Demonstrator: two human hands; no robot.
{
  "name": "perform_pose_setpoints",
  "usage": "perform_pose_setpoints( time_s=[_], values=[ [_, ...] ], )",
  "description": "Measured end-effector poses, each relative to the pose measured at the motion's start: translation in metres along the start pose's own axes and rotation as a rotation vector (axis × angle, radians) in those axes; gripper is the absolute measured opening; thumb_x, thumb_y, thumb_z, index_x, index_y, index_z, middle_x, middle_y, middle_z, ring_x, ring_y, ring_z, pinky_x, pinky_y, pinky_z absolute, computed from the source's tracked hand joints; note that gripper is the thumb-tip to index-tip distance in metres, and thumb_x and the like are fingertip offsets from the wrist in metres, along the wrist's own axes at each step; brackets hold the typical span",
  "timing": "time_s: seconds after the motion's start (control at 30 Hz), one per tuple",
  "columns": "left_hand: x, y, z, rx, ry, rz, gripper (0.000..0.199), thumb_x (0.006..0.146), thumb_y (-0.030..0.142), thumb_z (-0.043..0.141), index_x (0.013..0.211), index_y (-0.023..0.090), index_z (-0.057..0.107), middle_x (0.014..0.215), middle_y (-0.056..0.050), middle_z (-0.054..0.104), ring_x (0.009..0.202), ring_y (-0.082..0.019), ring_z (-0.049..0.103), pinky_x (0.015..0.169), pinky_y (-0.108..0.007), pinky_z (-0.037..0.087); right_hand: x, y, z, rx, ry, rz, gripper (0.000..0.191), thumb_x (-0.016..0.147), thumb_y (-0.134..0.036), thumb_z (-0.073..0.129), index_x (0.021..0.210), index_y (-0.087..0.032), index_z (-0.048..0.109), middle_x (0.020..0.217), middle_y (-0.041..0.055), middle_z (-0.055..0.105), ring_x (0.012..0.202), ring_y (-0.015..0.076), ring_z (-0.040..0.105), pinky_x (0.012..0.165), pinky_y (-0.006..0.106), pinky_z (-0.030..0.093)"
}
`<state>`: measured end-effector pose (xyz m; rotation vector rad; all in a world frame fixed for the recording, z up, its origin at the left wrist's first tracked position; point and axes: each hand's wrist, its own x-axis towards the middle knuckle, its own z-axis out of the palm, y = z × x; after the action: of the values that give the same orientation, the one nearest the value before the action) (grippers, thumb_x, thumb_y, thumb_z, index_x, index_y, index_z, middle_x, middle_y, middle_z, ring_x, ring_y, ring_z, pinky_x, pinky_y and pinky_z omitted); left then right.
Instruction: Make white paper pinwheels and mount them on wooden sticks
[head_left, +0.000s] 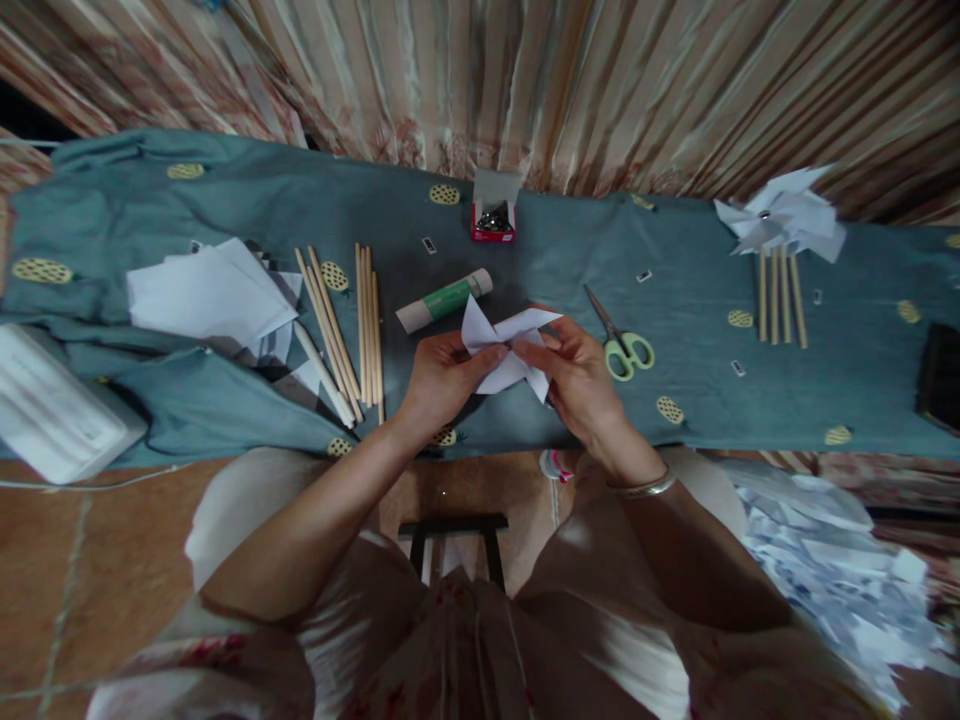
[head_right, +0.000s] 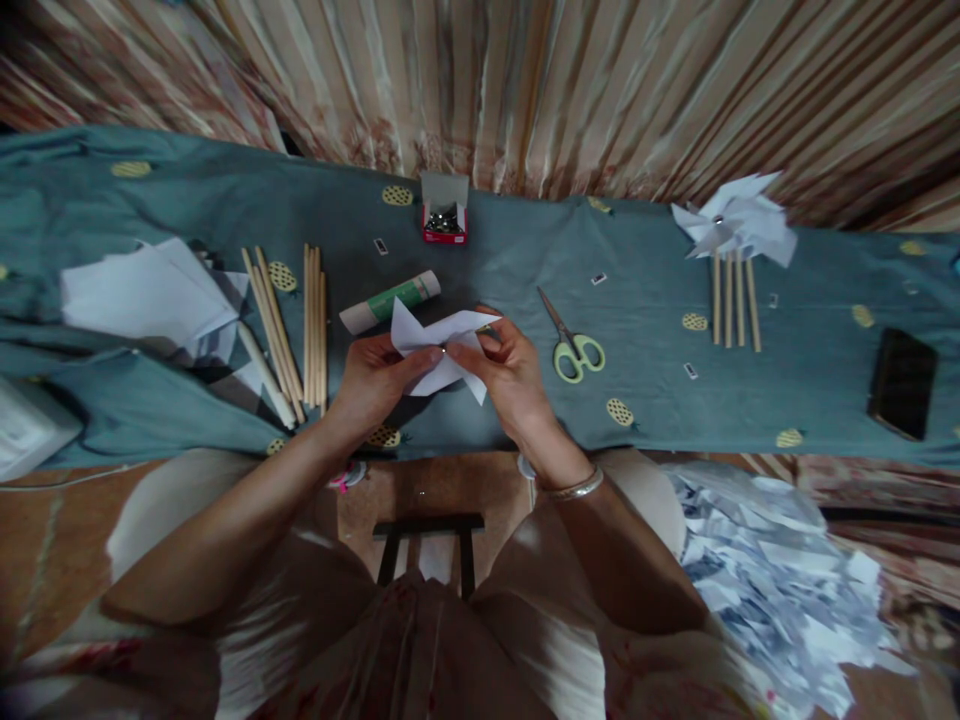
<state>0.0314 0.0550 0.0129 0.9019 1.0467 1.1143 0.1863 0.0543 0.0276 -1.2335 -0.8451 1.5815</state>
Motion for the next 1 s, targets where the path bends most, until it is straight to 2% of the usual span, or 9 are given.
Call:
perform_pose_setpoints(
  time_s=[0.2, 0.53, 0.73, 1.0],
  values=[
    [-0.0001, -0.0017, -0.0001, 0.02, 0.008, -0.007, 0.032, 0.063, 0.044, 0.086, 0.075, 0.015, 0.075, 0.067, -0.002, 0.071, 0.06, -0.014, 0.061, 0.056, -0.025, 0.047, 0.002, 0.0035, -0.0001, 0.051, 0.03, 0.017, 0.05, 0.056, -0.031, 0.09, 0.099, -0.026, 0.065, 0.078, -0.0059, 0.075, 0.066, 0.0141, 0.066, 0.069, 0.031, 0.055],
    [0.003, -0.0013, -0.0017, -0.013, -0.001, -0.026, 0.04, 0.057, 0.048, 0.09, 0.076, 0.015, 0.075, 0.07, -0.002, 0.072, 0.062, -0.014, 0.064, 0.059, -0.026, 0.049, 0.004, 0.0049, -0.0019, 0.038, 0.029, -0.012, 0.044, 0.058, -0.029, 0.088, 0.096, -0.026, 0.067, 0.078, -0.0056, 0.074, 0.069, 0.0146, 0.067, 0.07, 0.031, 0.054],
    [0.0033, -0.0038, -0.0019, -0.038, 0.028, -0.045, 0.039, 0.058, 0.045, 0.09, 0.079, 0.016, 0.076, 0.071, -0.002, 0.073, 0.061, -0.014, 0.064, 0.058, -0.025, 0.049, 0.0021, 0.0028, -0.0013, -0.013, -0.02, -0.001, 0.043, 0.061, -0.035, 0.088, 0.098, -0.028, 0.067, 0.081, -0.0049, 0.075, 0.072, 0.0166, 0.068, 0.073, 0.034, 0.055],
    [0.003, -0.0029, -0.0017, -0.039, 0.028, -0.028, 0.037, 0.057, 0.044, 0.091, 0.076, 0.016, 0.074, 0.067, 0.0, 0.072, 0.058, -0.013, 0.062, 0.055, -0.025, 0.049, 0.0026, 0.004, 0.0007, 0.01, -0.041, 0.012, 0.038, 0.058, -0.035, 0.089, 0.09, -0.026, 0.07, 0.079, -0.0047, 0.075, 0.07, 0.0161, 0.068, 0.074, 0.034, 0.056]
  ],
)
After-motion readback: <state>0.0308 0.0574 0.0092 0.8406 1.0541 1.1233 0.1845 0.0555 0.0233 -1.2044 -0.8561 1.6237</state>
